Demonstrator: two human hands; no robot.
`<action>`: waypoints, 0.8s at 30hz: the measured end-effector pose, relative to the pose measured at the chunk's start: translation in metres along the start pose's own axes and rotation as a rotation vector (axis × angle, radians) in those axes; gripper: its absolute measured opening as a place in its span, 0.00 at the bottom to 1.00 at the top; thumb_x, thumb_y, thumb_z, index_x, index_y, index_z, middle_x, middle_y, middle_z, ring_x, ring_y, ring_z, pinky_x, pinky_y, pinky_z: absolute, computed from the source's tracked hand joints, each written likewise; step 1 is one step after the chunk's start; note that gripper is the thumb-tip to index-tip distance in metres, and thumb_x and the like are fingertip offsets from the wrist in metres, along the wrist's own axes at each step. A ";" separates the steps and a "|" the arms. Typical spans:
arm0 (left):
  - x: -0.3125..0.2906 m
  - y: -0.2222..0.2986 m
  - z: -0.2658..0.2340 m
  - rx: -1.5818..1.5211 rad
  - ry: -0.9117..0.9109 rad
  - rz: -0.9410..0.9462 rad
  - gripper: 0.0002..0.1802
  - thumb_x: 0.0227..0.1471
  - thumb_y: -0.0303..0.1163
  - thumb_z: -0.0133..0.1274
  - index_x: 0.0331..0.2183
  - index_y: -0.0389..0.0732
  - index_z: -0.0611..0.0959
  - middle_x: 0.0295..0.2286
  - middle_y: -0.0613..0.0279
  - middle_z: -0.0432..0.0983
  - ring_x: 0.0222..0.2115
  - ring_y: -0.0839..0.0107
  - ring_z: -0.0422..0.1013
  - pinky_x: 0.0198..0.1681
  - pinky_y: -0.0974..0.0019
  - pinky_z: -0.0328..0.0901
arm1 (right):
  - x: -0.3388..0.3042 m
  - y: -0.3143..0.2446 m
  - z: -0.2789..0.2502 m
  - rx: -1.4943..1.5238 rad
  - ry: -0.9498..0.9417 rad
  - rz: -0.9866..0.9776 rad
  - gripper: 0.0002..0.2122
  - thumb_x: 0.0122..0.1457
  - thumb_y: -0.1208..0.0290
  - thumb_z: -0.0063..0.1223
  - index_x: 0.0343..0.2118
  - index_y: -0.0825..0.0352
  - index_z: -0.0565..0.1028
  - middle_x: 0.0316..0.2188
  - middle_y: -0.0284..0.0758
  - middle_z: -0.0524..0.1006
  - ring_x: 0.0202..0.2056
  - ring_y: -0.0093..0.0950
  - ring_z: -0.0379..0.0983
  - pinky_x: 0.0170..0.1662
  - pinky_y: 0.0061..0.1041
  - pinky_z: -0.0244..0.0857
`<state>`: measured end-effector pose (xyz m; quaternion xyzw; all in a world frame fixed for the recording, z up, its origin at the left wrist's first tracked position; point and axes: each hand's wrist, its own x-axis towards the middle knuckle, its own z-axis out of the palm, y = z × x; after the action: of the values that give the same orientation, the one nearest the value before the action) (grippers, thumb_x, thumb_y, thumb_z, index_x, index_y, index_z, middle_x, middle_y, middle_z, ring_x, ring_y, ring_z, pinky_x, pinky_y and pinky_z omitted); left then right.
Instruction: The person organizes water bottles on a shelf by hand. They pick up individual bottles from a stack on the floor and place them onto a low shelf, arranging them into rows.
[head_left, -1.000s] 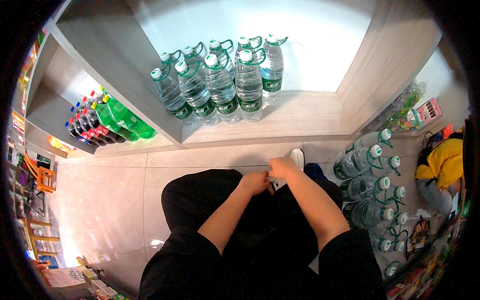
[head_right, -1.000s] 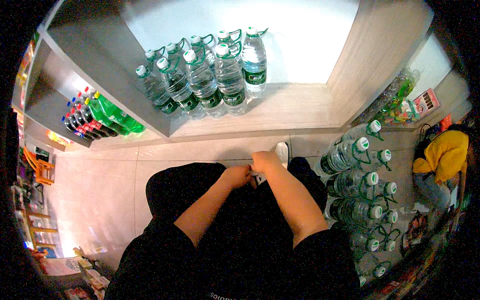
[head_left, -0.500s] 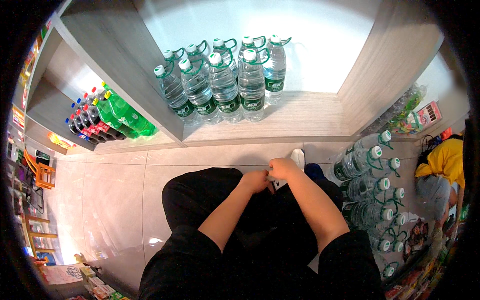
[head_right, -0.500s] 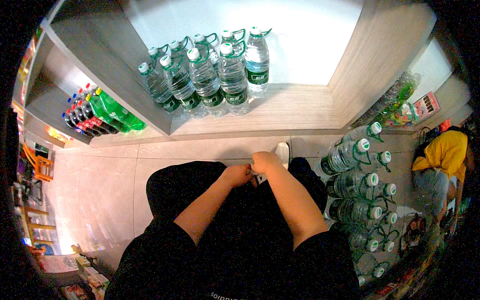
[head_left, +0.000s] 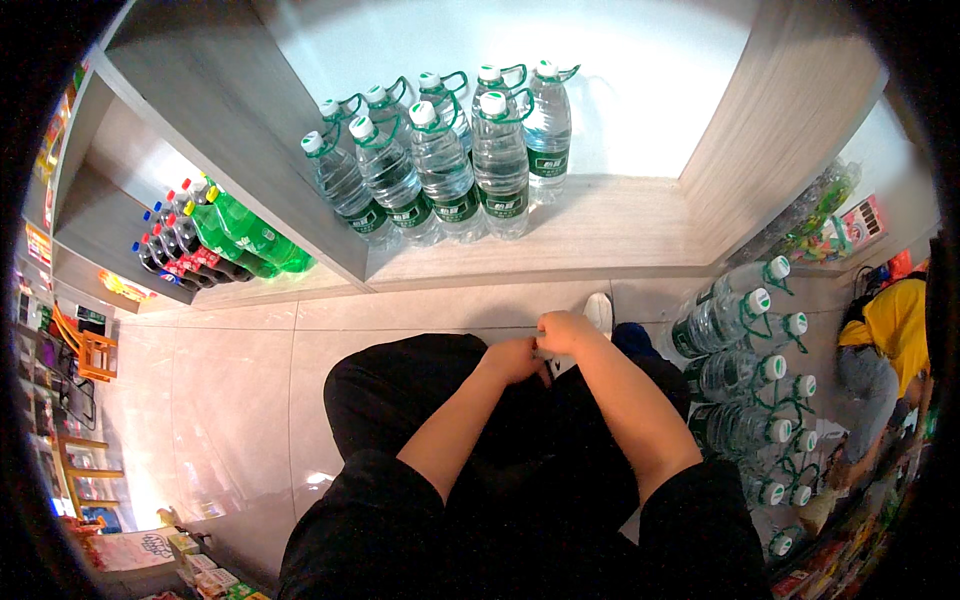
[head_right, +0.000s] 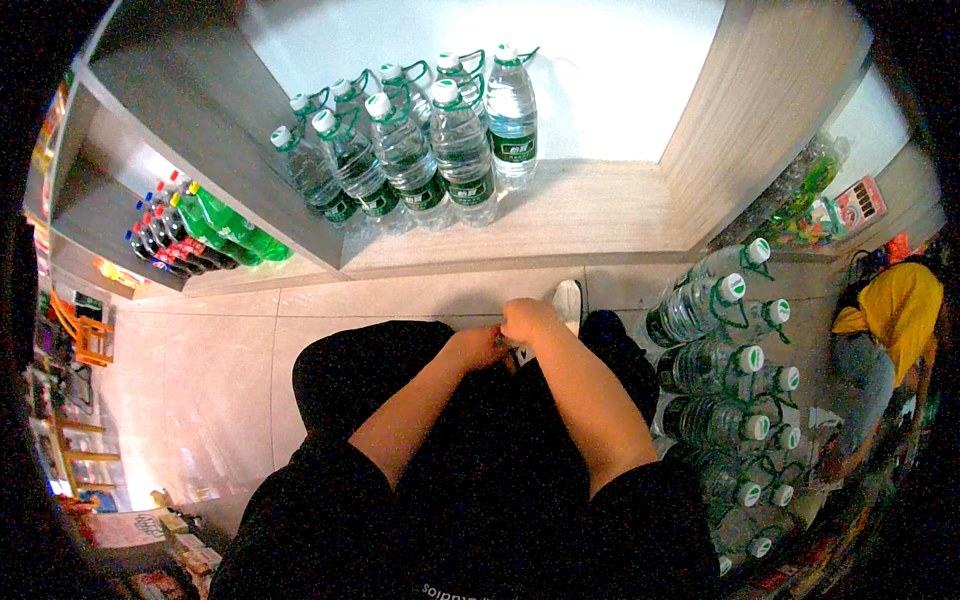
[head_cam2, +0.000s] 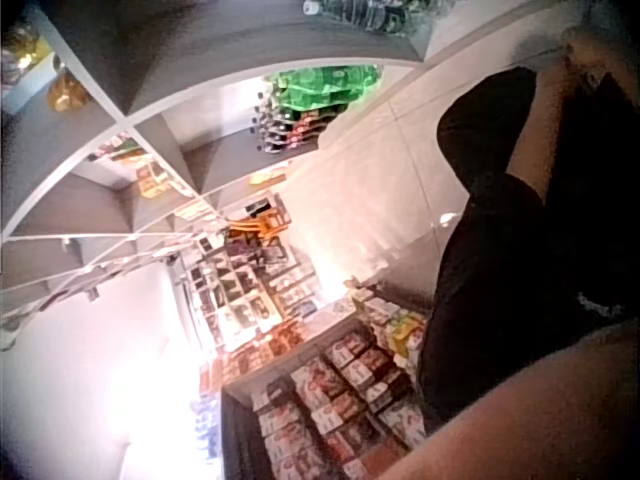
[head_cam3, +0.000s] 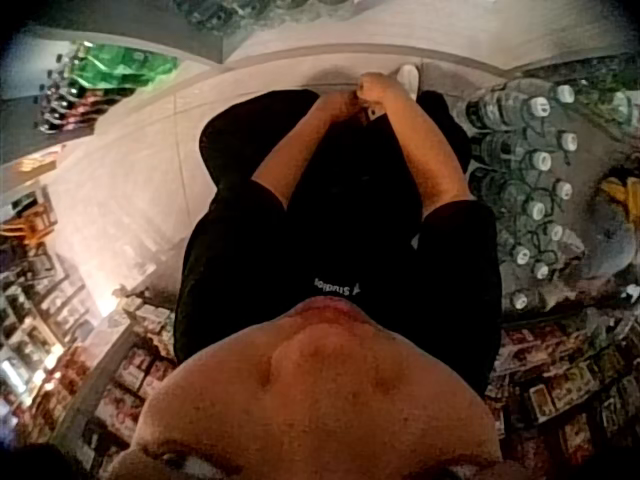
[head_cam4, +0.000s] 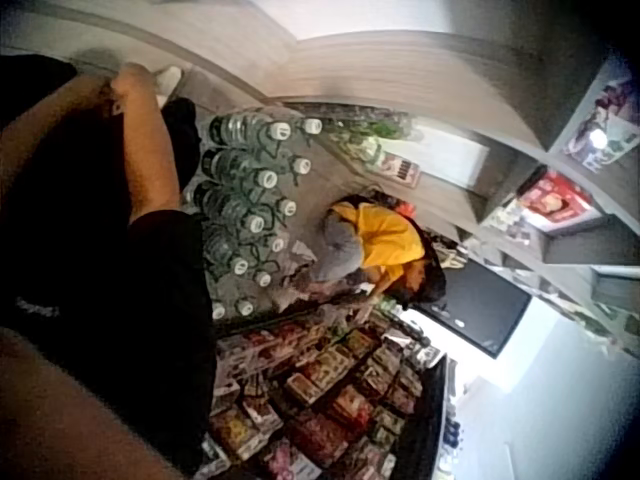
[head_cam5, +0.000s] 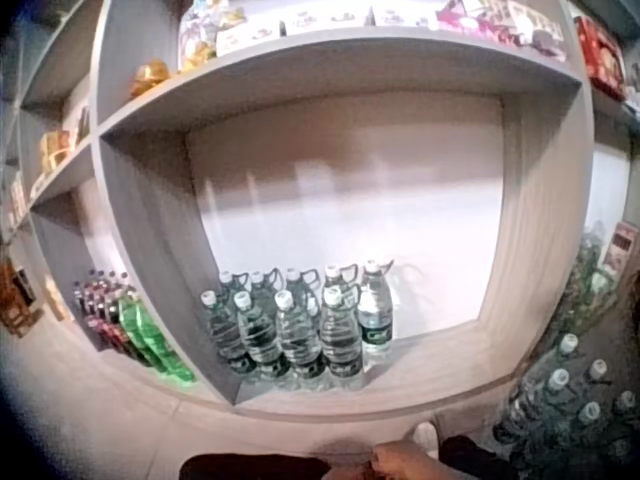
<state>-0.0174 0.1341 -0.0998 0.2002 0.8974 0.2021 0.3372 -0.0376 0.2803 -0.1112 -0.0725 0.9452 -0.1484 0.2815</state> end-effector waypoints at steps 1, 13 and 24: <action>0.003 -0.004 0.003 -0.003 0.011 -0.009 0.25 0.43 0.44 0.51 0.43 0.40 0.75 0.40 0.50 0.74 0.42 0.55 0.70 0.44 0.56 0.64 | -0.001 -0.001 0.000 0.002 0.016 -0.013 0.17 0.47 0.58 0.54 0.38 0.62 0.76 0.38 0.39 0.76 0.41 0.38 0.72 0.43 0.36 0.65; 0.020 -0.030 0.019 0.083 0.092 0.115 0.21 0.48 0.46 0.48 0.37 0.40 0.79 0.38 0.49 0.74 0.41 0.52 0.69 0.44 0.53 0.64 | -0.098 -0.014 -0.089 0.094 0.172 -0.227 0.16 0.50 0.61 0.53 0.39 0.66 0.73 0.39 0.45 0.73 0.41 0.43 0.69 0.46 0.37 0.62; 0.022 -0.011 0.008 -0.220 0.239 0.270 0.22 0.45 0.37 0.53 0.44 0.39 0.75 0.42 0.48 0.71 0.43 0.54 0.68 0.47 0.59 0.63 | -0.278 0.108 -0.191 -0.193 0.608 0.059 0.23 0.49 0.55 0.51 0.42 0.69 0.72 0.39 0.48 0.73 0.41 0.43 0.71 0.45 0.36 0.64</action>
<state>-0.0295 0.1375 -0.1224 0.2551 0.8686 0.3645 0.2181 0.0819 0.4901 0.1488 -0.0239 0.9975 -0.0646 -0.0178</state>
